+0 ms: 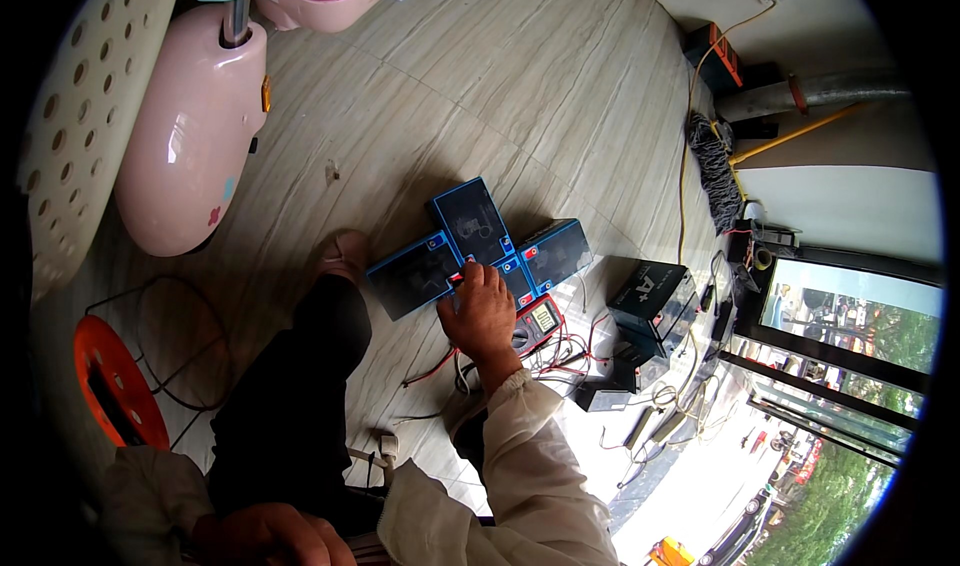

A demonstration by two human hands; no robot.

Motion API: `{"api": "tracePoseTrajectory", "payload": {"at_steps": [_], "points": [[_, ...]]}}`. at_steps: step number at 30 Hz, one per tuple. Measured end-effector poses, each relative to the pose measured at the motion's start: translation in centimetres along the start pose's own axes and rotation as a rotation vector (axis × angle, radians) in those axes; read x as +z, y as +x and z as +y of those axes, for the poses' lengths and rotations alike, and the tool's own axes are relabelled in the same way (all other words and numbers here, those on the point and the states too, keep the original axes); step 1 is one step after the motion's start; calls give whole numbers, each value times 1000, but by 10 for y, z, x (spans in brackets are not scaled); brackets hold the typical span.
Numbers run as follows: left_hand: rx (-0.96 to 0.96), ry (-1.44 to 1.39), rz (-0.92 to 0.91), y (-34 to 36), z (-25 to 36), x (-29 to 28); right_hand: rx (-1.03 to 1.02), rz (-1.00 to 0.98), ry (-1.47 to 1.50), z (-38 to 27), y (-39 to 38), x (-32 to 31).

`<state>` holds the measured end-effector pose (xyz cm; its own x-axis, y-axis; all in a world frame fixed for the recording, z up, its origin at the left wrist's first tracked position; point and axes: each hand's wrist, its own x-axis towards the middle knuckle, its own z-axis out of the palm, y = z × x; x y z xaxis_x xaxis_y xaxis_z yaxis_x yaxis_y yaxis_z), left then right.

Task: The person sits on the floor and uses a screwdriver to adjust terminals on several blue batteries connected to a multimeter. The person repeatedly tightens or loosens screws on the battery terminals while monitoring the multimeter display.

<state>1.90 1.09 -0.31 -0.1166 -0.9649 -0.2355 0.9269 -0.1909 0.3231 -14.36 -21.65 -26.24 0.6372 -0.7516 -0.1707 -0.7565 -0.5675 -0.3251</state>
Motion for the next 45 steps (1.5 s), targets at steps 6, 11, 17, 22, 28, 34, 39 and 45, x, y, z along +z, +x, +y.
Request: {"api": "tracePoseTrajectory", "payload": {"at_steps": [6,11,17,22,28,34,39,45], "points": [[-4,-19,4,-1,0,0,-86,-53,-14,5,3,-1],[-10,-19,11,-1,0,0,-83,66,281,5,2,-6],[-11,-32,9,-1,1,1,45,116,432,3,19,9],[-9,-13,10,0,1,0,38,97,435,1,30,29],[-15,-30,15,-2,1,-1,72,77,398,-3,32,32],[-15,-29,15,-2,1,-1,47,84,391,-1,34,29],[3,-4,-5,-2,2,-2,-156,7,231,-11,44,13],[16,7,-15,-2,2,-2,70,-351,-108,-30,63,-11]]}}
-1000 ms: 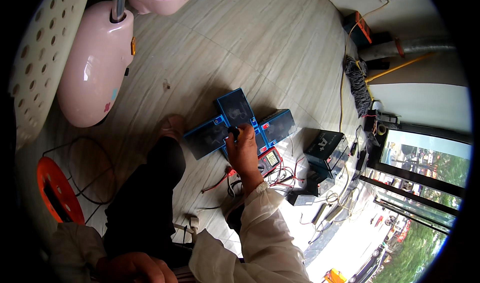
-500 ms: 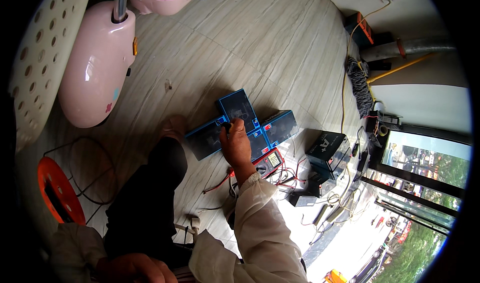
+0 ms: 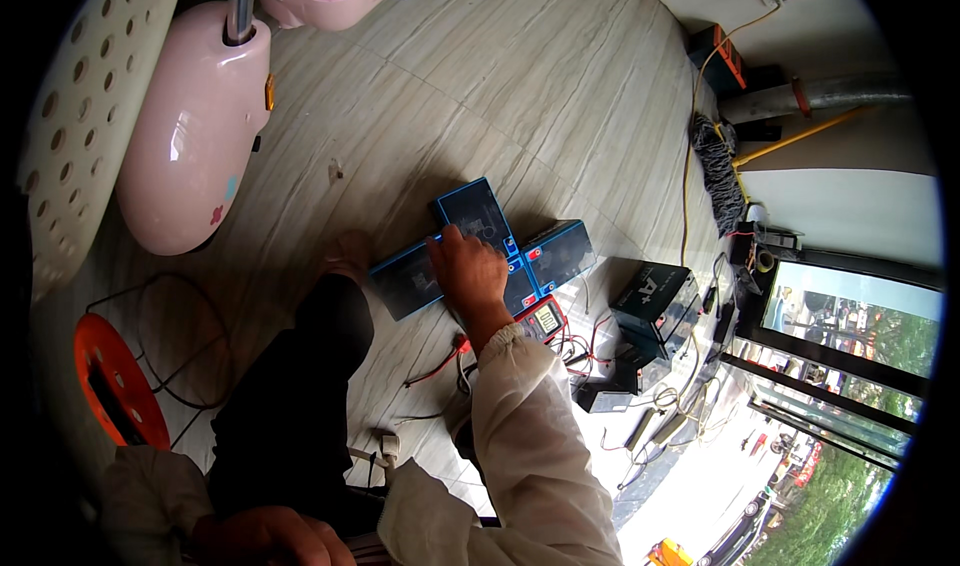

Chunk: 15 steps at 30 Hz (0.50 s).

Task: The person sits on the floor and uses a screwdriver to adjust terminals on several blue batteries connected to a multimeter. The person repeatedly tightens or loosens screws on the battery terminals while monitoring the multimeter display.

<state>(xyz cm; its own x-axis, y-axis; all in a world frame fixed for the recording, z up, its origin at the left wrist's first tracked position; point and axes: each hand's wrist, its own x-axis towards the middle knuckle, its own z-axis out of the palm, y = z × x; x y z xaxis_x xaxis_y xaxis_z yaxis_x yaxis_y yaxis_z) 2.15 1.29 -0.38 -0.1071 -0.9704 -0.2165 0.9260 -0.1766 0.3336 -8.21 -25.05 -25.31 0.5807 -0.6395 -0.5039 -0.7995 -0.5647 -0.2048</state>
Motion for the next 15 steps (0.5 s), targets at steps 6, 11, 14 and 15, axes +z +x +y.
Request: {"api": "tracePoseTrajectory", "payload": {"at_steps": [6,11,14,15], "points": [[-4,7,0,0,-2,0,-325,488,-19,1,6,11],[7,17,-14,1,-1,-1,-118,212,-86,-2,12,5],[9,20,-16,1,0,-3,-389,490,-69,6,12,14],[10,19,-15,1,1,-3,-472,584,-35,4,12,14]]}}
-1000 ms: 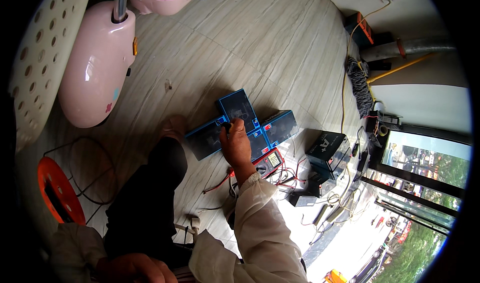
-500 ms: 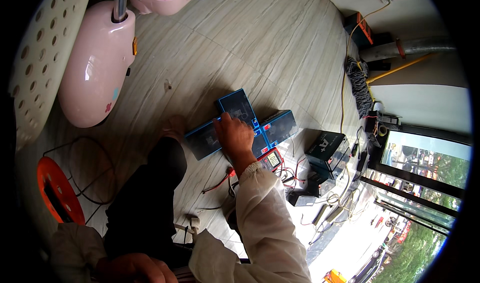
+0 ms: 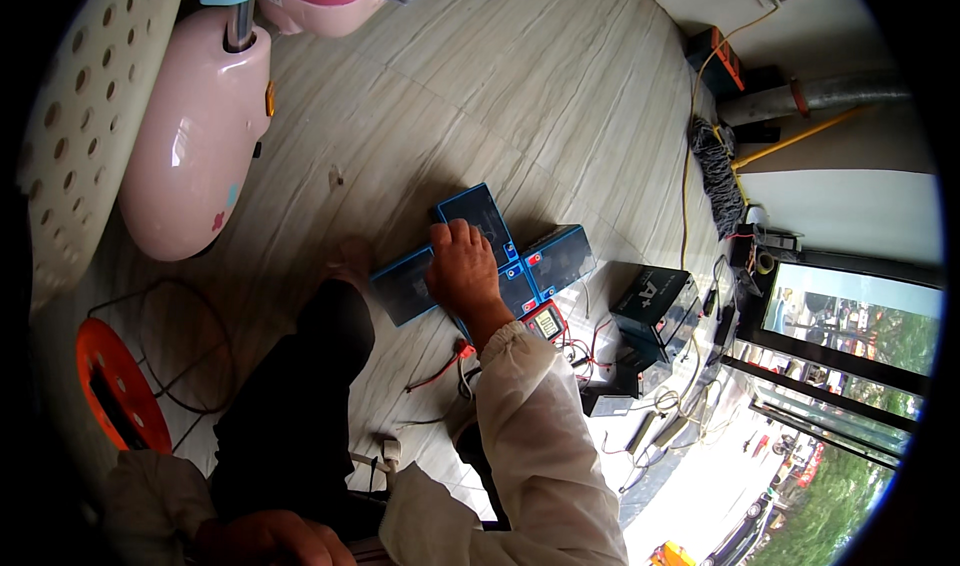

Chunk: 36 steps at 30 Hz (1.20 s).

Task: The person sits on the floor and uses a screwdriver to adjust terminals on several blue batteries connected to a multimeter. The person repeatedly tightens or loosens screws on the battery terminals while monitoring the multimeter display.

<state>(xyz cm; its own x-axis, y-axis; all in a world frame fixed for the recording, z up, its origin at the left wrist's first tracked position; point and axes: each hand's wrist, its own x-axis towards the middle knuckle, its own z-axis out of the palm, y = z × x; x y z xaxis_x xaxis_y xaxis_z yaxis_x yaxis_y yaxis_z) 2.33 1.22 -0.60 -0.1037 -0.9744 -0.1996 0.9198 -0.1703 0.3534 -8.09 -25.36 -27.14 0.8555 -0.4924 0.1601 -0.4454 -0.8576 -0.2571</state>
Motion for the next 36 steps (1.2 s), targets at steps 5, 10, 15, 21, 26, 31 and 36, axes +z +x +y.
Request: {"api": "tracePoseTrajectory", "payload": {"at_steps": [5,10,15,21,26,31,36], "points": [[3,7,6,1,2,3,435,-437,8,-6,7,-5],[-6,7,20,0,-2,3,118,-133,71,4,-3,1],[-30,3,24,-1,-2,4,355,-501,-10,-2,7,-6],[-23,-19,26,0,-2,4,274,-317,-20,-10,4,-12],[-39,-9,21,1,-2,5,140,-272,-45,-2,5,-6],[-42,-30,28,-2,-2,2,338,-345,71,-17,5,-14],[-34,-16,20,1,-3,5,174,-290,-25,-1,-3,-3]]}}
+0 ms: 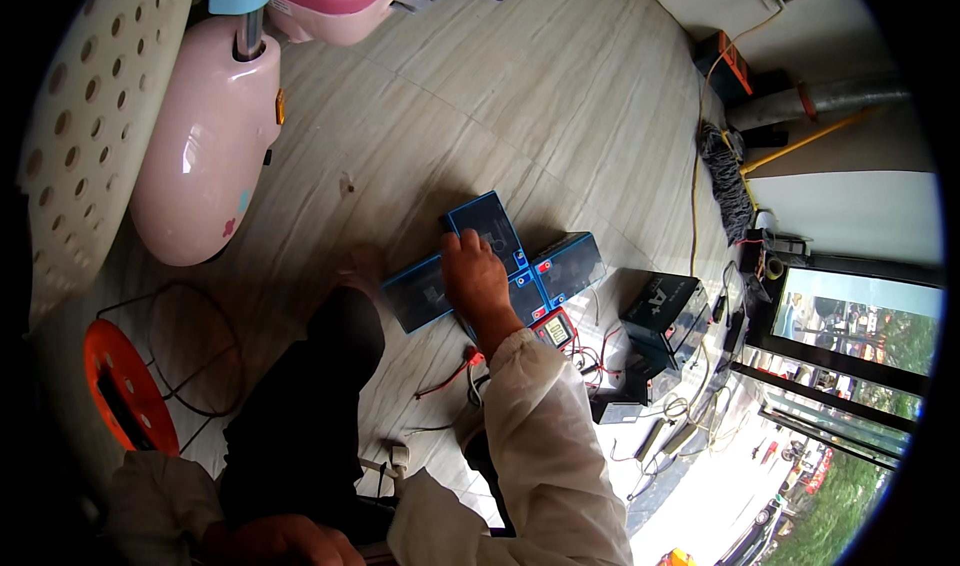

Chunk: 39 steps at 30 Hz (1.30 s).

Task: The person sits on the floor and uses a screwdriver to adjust terminals on several blue batteries connected to a multimeter. The person repeatedly tightens or loosens screws on the battery terminals while monitoring the multimeter display.

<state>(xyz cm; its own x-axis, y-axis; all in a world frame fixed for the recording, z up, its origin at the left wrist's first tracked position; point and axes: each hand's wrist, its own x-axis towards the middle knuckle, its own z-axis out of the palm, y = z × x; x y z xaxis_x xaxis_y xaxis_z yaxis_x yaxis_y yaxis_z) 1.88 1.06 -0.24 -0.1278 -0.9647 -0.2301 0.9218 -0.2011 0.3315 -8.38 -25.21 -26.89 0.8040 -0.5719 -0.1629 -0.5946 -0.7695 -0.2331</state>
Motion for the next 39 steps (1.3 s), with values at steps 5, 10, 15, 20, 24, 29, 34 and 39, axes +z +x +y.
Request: {"api": "tracePoseTrajectory", "payload": {"at_steps": [5,10,15,20,24,29,34,39], "points": [[22,40,15,1,1,1,-178,228,372,8,-6,-15],[14,-5,7,0,0,0,570,165,1568,63,-44,8],[-6,-27,-3,1,-1,0,622,34,703,56,-79,56],[-8,4,1,2,-1,1,492,-126,194,30,-73,70],[-22,16,1,5,-1,2,415,-152,115,32,-71,77],[-17,44,-16,5,-1,-1,414,-170,26,20,-59,53],[9,52,2,2,-1,0,391,-98,133,7,-35,29],[-12,18,27,2,0,3,439,-198,180,2,7,44]]}}
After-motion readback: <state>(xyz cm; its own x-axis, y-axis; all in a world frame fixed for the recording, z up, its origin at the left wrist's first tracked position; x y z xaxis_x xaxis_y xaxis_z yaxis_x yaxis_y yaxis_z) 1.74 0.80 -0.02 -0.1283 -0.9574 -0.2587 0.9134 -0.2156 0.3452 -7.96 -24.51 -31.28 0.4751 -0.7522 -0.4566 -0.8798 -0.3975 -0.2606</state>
